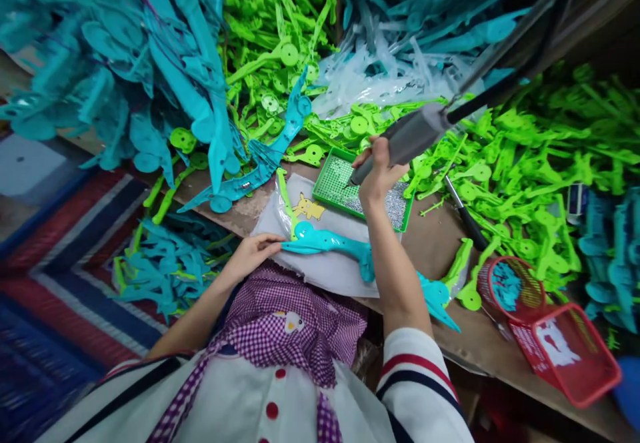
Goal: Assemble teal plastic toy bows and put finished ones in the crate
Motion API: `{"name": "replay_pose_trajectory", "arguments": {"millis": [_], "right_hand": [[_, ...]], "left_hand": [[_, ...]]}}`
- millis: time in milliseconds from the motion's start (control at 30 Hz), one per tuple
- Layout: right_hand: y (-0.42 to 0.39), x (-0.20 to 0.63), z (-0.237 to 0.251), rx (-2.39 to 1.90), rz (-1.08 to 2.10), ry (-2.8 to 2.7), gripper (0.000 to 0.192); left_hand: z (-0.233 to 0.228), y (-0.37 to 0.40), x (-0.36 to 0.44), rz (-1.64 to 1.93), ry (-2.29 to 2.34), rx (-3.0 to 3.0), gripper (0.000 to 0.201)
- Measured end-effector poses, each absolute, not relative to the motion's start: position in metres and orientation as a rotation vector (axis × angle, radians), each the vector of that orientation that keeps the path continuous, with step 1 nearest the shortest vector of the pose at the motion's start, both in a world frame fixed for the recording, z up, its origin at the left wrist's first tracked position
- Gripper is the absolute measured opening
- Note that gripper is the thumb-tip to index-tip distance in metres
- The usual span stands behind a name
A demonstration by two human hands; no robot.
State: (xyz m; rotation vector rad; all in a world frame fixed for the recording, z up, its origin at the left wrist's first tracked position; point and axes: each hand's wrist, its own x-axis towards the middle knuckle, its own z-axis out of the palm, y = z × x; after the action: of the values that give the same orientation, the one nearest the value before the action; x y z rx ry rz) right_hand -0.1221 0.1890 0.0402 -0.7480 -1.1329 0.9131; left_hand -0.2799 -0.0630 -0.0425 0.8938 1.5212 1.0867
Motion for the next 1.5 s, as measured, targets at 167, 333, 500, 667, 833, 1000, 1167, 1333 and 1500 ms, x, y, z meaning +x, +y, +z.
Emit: {"name": "replay_pose_trajectory", "arguments": {"millis": [167,333,500,667,833,1000,1167,1333,1500], "right_hand": [[0.215,-0.142,0.025,-0.795,0.935,-1.169,0.048],[0.224,-0.143,0.012,-0.82,0.932,-1.174,0.046],[0.223,-0.142,0.008,-0.806,0.981,-1.186,0.046],[0.221,-0.141,0.012,-0.873,0.92,-1.286,0.05],[0.221,-0.138,0.014,-0.912,0.949,-1.31,0.055],[0.227,-0.135,0.01,-0.813,1.125,-1.313,0.056],[0.228,-0.137,0.01,-0.84,1.088,-1.255,0.053],[0.223,-0.141,0.013,-0.806,1.01,-1.312,0.056],[0.216,-0.132,0.043,-0.79,0.981,-1.13,0.059]], "left_hand": [[-0.046,-0.062,-0.27,1.23,1.535,0.685,0.035],[-0.047,-0.059,-0.259,1.329,1.564,0.576,0.031],[-0.047,-0.057,-0.256,1.355,1.582,0.478,0.034],[-0.046,-0.056,-0.257,1.369,1.568,0.447,0.042],[-0.047,-0.054,-0.259,1.391,1.526,0.381,0.047],[-0.048,-0.049,-0.255,1.423,1.579,0.335,0.043],[-0.047,-0.046,-0.255,1.432,1.575,0.316,0.039],[-0.045,-0.049,-0.254,1.432,1.593,0.398,0.038],[-0.047,-0.05,-0.251,1.448,1.635,0.434,0.039]]}}
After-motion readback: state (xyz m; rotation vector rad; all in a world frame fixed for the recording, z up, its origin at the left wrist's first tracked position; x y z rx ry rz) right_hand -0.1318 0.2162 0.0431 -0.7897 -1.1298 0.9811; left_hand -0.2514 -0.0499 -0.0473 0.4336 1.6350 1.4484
